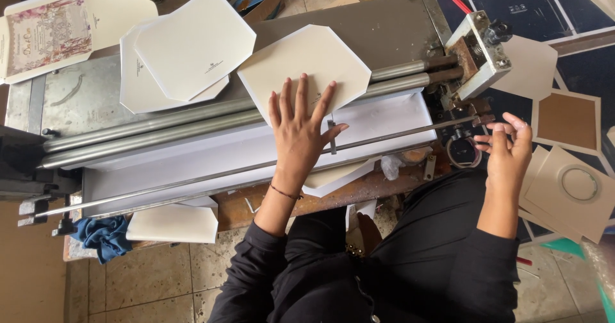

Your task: The person repeatedly places white paper sheets onto a folding machine, presses down to fold them, and stacks the folded pieces. The person handles the paper by hand and uses the machine to crease the sheets.

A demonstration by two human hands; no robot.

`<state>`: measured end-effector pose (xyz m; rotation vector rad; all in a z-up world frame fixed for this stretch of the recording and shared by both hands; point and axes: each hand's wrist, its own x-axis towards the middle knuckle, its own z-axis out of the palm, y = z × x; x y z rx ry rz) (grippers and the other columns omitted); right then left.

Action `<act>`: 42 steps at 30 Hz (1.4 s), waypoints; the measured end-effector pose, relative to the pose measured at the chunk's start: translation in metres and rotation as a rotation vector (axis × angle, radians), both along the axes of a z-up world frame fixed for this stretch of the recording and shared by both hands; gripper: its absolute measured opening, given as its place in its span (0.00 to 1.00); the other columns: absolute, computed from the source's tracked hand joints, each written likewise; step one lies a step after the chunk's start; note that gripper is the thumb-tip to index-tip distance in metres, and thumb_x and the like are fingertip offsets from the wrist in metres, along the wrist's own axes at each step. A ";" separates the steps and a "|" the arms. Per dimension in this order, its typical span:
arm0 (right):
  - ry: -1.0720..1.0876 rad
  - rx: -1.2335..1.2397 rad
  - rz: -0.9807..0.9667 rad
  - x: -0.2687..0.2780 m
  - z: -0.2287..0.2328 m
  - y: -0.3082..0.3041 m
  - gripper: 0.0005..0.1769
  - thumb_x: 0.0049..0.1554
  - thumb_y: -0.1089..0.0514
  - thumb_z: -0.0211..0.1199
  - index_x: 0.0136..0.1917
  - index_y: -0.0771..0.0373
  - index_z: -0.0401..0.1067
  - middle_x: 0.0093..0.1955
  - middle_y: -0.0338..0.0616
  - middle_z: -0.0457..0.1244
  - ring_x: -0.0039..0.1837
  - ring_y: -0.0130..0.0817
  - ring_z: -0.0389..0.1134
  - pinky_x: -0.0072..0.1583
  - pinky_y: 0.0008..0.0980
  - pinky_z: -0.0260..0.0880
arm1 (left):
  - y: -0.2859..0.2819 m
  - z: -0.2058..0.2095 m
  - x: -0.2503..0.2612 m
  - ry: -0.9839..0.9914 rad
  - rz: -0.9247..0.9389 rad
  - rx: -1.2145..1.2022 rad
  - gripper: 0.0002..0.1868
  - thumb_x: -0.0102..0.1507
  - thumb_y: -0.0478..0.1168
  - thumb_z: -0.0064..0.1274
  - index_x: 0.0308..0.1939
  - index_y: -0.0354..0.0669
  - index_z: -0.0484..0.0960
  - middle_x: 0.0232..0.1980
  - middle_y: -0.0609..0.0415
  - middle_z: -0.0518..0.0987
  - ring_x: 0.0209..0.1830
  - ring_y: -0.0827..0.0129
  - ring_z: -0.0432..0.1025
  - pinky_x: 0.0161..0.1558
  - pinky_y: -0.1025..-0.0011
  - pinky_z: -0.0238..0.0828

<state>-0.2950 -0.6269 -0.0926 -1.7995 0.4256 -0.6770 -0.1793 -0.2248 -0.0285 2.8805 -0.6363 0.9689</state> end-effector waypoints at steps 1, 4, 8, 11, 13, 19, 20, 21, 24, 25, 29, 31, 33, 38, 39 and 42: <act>0.001 0.000 0.000 0.000 -0.001 -0.001 0.19 0.79 0.60 0.49 0.79 0.69 0.59 0.64 0.56 0.63 0.51 0.42 0.72 0.53 0.37 0.77 | 0.000 0.000 0.000 0.001 0.000 0.000 0.49 0.67 0.86 0.48 0.85 0.75 0.59 0.84 0.46 0.68 0.83 0.41 0.63 0.80 0.39 0.59; -0.007 0.007 0.001 0.000 -0.002 -0.001 0.18 0.79 0.61 0.50 0.78 0.68 0.60 0.63 0.55 0.63 0.51 0.42 0.73 0.52 0.37 0.77 | -0.001 -0.001 0.000 -0.003 -0.010 -0.018 0.48 0.68 0.85 0.47 0.85 0.75 0.60 0.83 0.45 0.68 0.82 0.41 0.63 0.79 0.39 0.59; 0.005 0.013 -0.011 0.000 0.001 0.001 0.17 0.79 0.60 0.50 0.78 0.68 0.61 0.63 0.54 0.63 0.50 0.40 0.73 0.52 0.35 0.77 | -0.002 -0.001 0.000 -0.004 -0.005 -0.011 0.49 0.67 0.85 0.50 0.85 0.75 0.59 0.84 0.46 0.68 0.83 0.41 0.63 0.79 0.39 0.59; 0.009 0.019 -0.015 -0.001 0.003 0.003 0.17 0.79 0.60 0.50 0.77 0.68 0.61 0.63 0.54 0.63 0.50 0.39 0.73 0.52 0.34 0.77 | -0.003 -0.003 -0.001 0.007 0.004 0.006 0.50 0.67 0.86 0.50 0.86 0.76 0.57 0.85 0.46 0.67 0.84 0.42 0.62 0.80 0.39 0.58; 0.009 0.023 -0.013 -0.001 0.003 0.003 0.17 0.79 0.60 0.50 0.77 0.68 0.61 0.63 0.54 0.63 0.50 0.39 0.73 0.52 0.33 0.77 | -0.003 -0.002 -0.002 0.017 0.008 0.014 0.51 0.67 0.87 0.50 0.86 0.76 0.56 0.85 0.47 0.66 0.84 0.42 0.61 0.81 0.39 0.56; -0.005 0.017 -0.003 0.001 -0.002 -0.001 0.17 0.79 0.61 0.50 0.78 0.68 0.61 0.63 0.55 0.63 0.50 0.41 0.73 0.52 0.35 0.78 | -0.003 -0.001 -0.002 0.001 -0.005 0.014 0.50 0.67 0.86 0.51 0.86 0.74 0.58 0.85 0.46 0.66 0.84 0.41 0.62 0.80 0.39 0.58; -0.002 0.018 -0.004 0.000 -0.001 0.000 0.17 0.79 0.61 0.50 0.78 0.67 0.61 0.63 0.55 0.63 0.50 0.40 0.73 0.52 0.35 0.78 | -0.003 -0.002 -0.002 0.003 -0.001 0.022 0.51 0.67 0.87 0.51 0.86 0.75 0.56 0.85 0.46 0.65 0.84 0.41 0.61 0.80 0.39 0.58; 0.001 0.020 -0.006 0.000 0.000 0.000 0.17 0.79 0.60 0.50 0.78 0.67 0.61 0.63 0.55 0.63 0.50 0.40 0.73 0.52 0.35 0.77 | -0.004 -0.004 -0.003 0.007 0.003 0.031 0.52 0.67 0.87 0.51 0.86 0.75 0.55 0.86 0.46 0.65 0.85 0.41 0.60 0.81 0.39 0.57; 0.003 0.009 0.000 0.000 0.001 0.001 0.17 0.79 0.60 0.49 0.78 0.69 0.61 0.63 0.55 0.63 0.51 0.41 0.73 0.52 0.35 0.78 | -0.004 -0.002 -0.005 0.013 0.003 0.037 0.51 0.68 0.87 0.48 0.87 0.75 0.54 0.87 0.46 0.63 0.85 0.41 0.60 0.81 0.39 0.59; 0.002 0.009 -0.001 -0.001 0.002 0.001 0.17 0.79 0.60 0.49 0.78 0.69 0.61 0.63 0.55 0.63 0.51 0.41 0.73 0.52 0.35 0.78 | -0.004 -0.003 -0.005 0.012 0.002 0.038 0.51 0.68 0.87 0.48 0.87 0.75 0.54 0.87 0.46 0.63 0.85 0.41 0.60 0.81 0.39 0.59; 0.003 0.012 -0.008 0.000 -0.001 -0.001 0.17 0.79 0.60 0.50 0.77 0.68 0.62 0.64 0.56 0.64 0.51 0.41 0.73 0.52 0.34 0.78 | -0.004 -0.005 -0.006 0.001 0.004 0.036 0.52 0.67 0.87 0.50 0.87 0.75 0.54 0.87 0.46 0.63 0.85 0.41 0.60 0.81 0.38 0.59; -0.009 0.011 -0.003 0.000 -0.002 -0.002 0.17 0.79 0.60 0.51 0.77 0.68 0.62 0.64 0.56 0.64 0.50 0.41 0.73 0.52 0.35 0.78 | -0.004 -0.005 -0.008 0.005 0.009 0.044 0.52 0.67 0.88 0.49 0.87 0.76 0.54 0.87 0.46 0.62 0.86 0.41 0.59 0.81 0.38 0.59; 0.000 0.015 -0.015 0.000 -0.001 -0.001 0.17 0.79 0.60 0.51 0.77 0.69 0.62 0.63 0.57 0.65 0.51 0.41 0.73 0.52 0.33 0.78 | -0.003 -0.003 -0.010 0.036 0.009 0.059 0.53 0.67 0.88 0.49 0.88 0.75 0.52 0.89 0.45 0.59 0.87 0.40 0.56 0.82 0.38 0.56; 0.006 0.019 -0.015 -0.001 0.002 0.001 0.18 0.79 0.59 0.51 0.77 0.68 0.62 0.63 0.56 0.65 0.50 0.39 0.74 0.52 0.32 0.78 | -0.003 0.011 -0.008 0.059 -0.098 -0.063 0.49 0.68 0.82 0.40 0.78 0.50 0.66 0.85 0.41 0.62 0.85 0.37 0.57 0.81 0.37 0.54; 0.010 0.019 -0.010 -0.001 0.002 0.001 0.18 0.79 0.58 0.51 0.78 0.68 0.62 0.63 0.56 0.65 0.50 0.39 0.74 0.52 0.32 0.77 | -0.003 0.013 -0.006 0.029 -0.147 -0.124 0.49 0.69 0.80 0.39 0.70 0.38 0.72 0.83 0.40 0.66 0.83 0.37 0.60 0.79 0.37 0.57; 0.025 0.035 -0.016 -0.001 0.006 0.003 0.18 0.78 0.58 0.50 0.77 0.66 0.63 0.63 0.54 0.66 0.50 0.38 0.74 0.52 0.32 0.77 | -0.001 0.012 0.018 0.018 -0.139 -0.118 0.47 0.69 0.80 0.42 0.65 0.39 0.77 0.78 0.41 0.73 0.79 0.40 0.64 0.76 0.38 0.60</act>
